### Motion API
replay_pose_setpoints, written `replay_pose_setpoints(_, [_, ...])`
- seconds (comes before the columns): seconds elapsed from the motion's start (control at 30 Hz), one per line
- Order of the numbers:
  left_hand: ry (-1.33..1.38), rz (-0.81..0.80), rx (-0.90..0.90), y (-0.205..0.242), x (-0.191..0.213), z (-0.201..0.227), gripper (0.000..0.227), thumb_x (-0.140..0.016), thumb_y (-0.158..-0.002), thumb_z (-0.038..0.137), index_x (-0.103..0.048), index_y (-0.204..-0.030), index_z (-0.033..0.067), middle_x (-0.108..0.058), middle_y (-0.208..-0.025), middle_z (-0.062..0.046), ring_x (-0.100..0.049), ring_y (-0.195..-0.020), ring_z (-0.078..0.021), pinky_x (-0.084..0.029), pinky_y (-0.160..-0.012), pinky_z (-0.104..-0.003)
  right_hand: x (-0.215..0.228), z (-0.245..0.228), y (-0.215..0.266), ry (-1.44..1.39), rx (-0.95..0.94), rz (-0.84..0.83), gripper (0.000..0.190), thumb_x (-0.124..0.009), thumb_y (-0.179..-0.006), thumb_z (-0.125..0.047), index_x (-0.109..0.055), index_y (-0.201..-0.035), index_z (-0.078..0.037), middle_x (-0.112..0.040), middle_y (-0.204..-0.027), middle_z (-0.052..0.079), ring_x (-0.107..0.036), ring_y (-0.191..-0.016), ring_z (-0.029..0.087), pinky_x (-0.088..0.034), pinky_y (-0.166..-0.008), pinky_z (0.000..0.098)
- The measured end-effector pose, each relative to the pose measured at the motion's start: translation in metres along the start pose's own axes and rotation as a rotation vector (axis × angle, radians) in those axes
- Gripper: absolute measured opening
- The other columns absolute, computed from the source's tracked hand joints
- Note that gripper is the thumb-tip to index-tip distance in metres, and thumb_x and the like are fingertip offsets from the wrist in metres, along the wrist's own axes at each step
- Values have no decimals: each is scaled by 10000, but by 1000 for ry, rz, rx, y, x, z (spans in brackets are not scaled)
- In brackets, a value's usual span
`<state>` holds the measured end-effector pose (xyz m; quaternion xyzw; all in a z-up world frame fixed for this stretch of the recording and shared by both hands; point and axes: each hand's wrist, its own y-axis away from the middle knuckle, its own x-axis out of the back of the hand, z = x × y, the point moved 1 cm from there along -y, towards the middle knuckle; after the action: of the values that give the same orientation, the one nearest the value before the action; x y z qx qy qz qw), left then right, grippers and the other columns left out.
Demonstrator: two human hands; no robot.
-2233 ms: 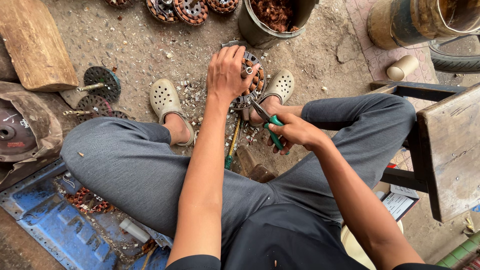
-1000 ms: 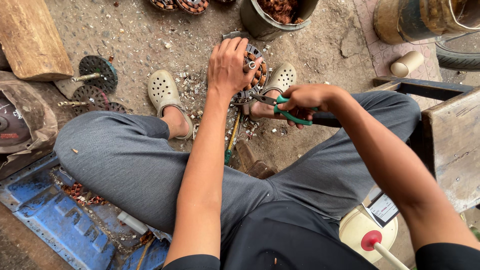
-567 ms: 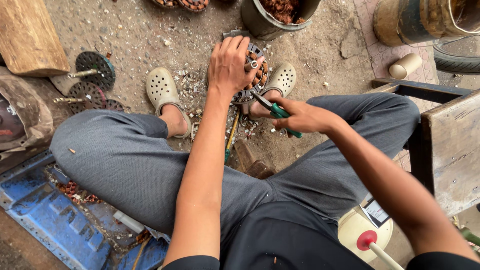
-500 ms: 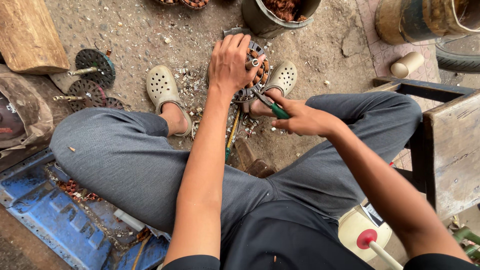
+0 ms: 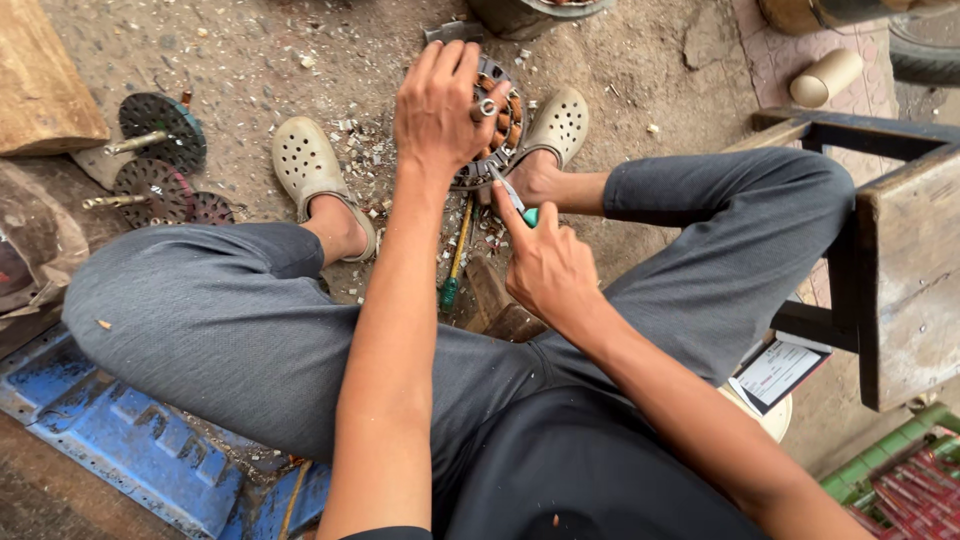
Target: The person sits cross-legged and uses pliers to pull copper wire out of the slots of a motor stator. They repeatedly grip and pull the wire, depositing the removed copper into a nearby bucket.
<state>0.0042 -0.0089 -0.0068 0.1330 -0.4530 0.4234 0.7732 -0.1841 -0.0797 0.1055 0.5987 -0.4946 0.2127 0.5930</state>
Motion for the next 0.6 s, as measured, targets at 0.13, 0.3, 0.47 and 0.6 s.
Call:
replay_pose_setpoints(0.13, [-23, 157, -76, 2, 2, 3, 515, -697, -987, 429, -671, -1204, -38, -686, -1176, -176, -647, -1079, -344, -548, -921, -449, -22, 4, -1, -94, 73, 226, 910, -578, -793, -78, -273, -1629, -271, -517, -977, 246, -643, -737, 436, -534, -625, 566])
replay_pose_setpoints(0.3, [-51, 199, -118, 3, 11, 4, 513, -705, -985, 427, -660, -1232, -20, -677, -1216, -166, -637, -1135, -347, -542, -967, -445, -8, 10, 4, -42, 7, 52, 895, -591, -798, -125, -280, -1613, -325, -574, -979, 241, -668, -733, 437, -546, -658, 567])
replay_pose_setpoints(0.47, [15, 78, -57, 1, 14, 6, 473, -712, -982, 399, -661, -1187, -25, -677, -1142, -161, -635, -1074, -351, -541, -905, -462, 34, 12, -17, 83, 110, -46, 834, -638, -762, -214, -393, -1558, -265, -623, -1063, 269, -693, -743, 419, -571, -635, 527])
replay_pose_setpoints(0.6, [-53, 232, -151, 2, 12, 4, 494, -708, -1000, 429, -628, -1205, -14, -649, -1173, -154, -621, -1072, -317, -541, -913, -437, 50, 4, -46, 241, 160, -144, 724, -658, -759, -260, -529, -1469, -206, -642, -1006, 279, -701, -783, 374, -585, -676, 470])
